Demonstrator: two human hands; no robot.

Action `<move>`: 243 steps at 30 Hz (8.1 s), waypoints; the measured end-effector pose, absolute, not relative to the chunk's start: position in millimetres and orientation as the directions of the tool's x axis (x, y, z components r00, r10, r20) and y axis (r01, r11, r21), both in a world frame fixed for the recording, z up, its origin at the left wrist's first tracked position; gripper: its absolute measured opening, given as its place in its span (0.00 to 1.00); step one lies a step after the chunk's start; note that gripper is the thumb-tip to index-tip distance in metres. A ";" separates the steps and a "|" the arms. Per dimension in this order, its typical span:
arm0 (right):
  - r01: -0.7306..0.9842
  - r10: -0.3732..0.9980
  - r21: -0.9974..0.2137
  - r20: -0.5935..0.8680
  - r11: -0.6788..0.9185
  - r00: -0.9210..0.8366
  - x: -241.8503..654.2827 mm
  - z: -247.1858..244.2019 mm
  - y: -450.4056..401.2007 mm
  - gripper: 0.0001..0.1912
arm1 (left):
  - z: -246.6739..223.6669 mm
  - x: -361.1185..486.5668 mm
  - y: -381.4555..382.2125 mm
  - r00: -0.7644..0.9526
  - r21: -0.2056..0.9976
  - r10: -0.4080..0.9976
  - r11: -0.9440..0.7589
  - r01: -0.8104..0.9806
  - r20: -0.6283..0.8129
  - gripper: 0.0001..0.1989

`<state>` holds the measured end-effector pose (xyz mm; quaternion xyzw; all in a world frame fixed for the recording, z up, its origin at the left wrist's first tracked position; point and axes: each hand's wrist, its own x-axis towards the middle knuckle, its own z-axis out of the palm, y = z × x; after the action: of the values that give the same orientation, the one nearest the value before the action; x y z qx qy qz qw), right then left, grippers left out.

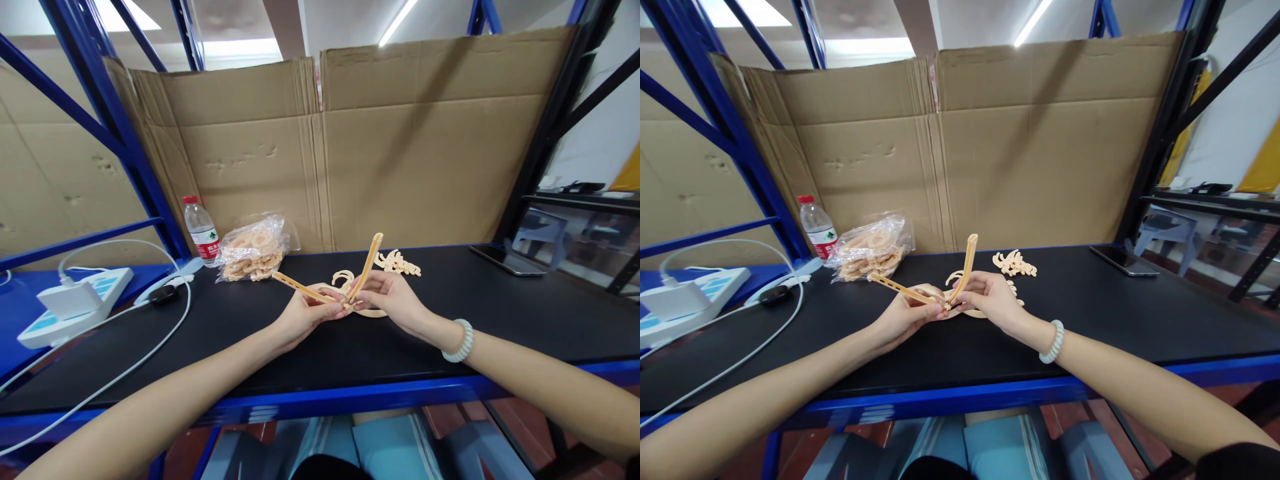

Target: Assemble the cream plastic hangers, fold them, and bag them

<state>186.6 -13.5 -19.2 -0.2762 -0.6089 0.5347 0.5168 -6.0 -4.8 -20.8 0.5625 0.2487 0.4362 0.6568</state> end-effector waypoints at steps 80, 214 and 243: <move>0.494 0.700 -0.631 0.112 0.598 -0.705 273.1 16.1 13.3 0.12 | 14.9 -58.1 32.3 0.435 0.996 0.899 0.013 0.089 -0.050 0.12; 0.916 0.805 -0.336 0.593 0.221 0.023 366.8 -40.4 121.0 0.16 | -31.9 -27.7 89.5 0.620 0.189 0.656 -0.737 0.649 0.430 0.08; -0.292 0.980 -0.956 0.077 0.020 -0.184 276.5 -28.4 55.4 0.10 | -30.3 -26.2 81.4 0.439 0.272 0.524 -0.812 0.517 0.730 0.08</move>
<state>276.5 55.4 -28.4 -0.3581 -0.4801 0.6013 0.5289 -26.2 81.4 -30.3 0.8482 0.3067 0.4319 0.0040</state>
